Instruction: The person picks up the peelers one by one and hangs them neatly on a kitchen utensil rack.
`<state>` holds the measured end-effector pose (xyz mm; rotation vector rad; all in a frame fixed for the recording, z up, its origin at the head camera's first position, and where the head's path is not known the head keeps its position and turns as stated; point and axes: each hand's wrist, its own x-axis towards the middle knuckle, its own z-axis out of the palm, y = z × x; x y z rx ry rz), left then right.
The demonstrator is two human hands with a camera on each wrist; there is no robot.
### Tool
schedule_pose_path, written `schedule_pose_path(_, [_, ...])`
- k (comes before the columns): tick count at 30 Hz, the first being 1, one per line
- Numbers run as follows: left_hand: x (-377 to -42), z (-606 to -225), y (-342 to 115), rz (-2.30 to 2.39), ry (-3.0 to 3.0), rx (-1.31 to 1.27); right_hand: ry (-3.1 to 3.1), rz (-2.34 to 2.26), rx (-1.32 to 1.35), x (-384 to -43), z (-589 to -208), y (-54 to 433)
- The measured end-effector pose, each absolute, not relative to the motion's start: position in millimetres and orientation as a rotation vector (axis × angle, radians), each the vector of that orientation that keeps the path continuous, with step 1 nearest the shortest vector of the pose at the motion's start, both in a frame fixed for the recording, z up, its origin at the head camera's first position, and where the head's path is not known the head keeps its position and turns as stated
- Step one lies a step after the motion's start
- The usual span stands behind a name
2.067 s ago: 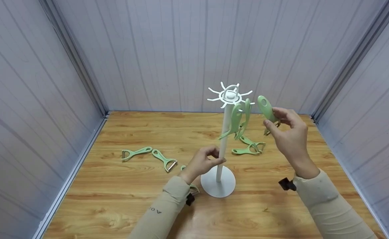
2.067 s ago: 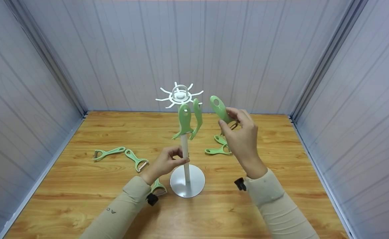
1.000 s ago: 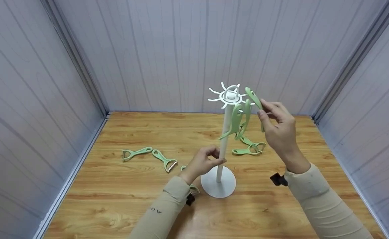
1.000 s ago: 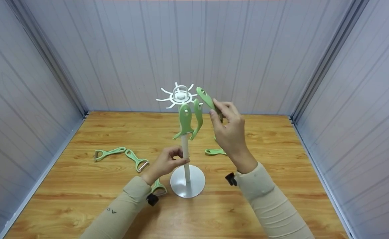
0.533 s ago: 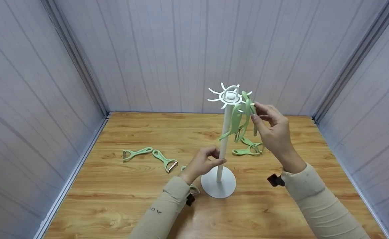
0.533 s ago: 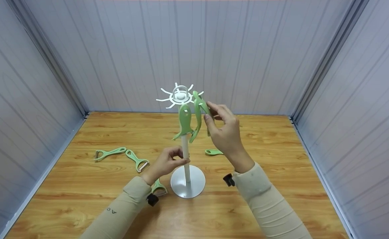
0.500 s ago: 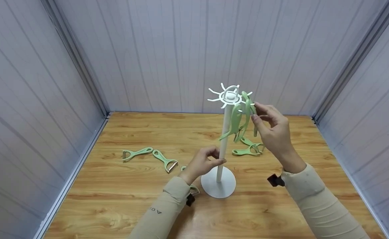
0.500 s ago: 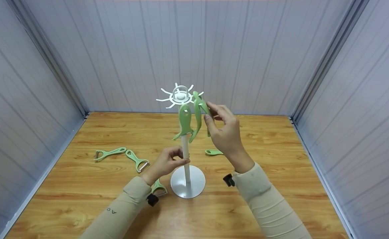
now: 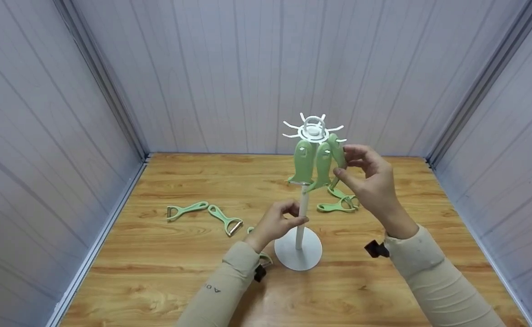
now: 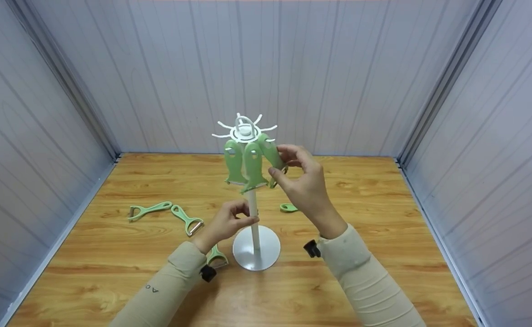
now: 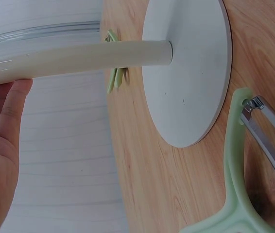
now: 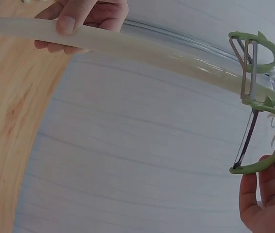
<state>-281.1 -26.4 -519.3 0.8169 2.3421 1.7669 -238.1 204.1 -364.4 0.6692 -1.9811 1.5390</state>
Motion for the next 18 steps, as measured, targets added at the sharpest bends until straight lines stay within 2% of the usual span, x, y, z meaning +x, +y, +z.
schedule_pose_path(18, [-281.2, -520.4, -27.9, 1.77, 2.327, 0.804, -1.995, 1.462, 0.772, -232.6, -367.5, 196.7])
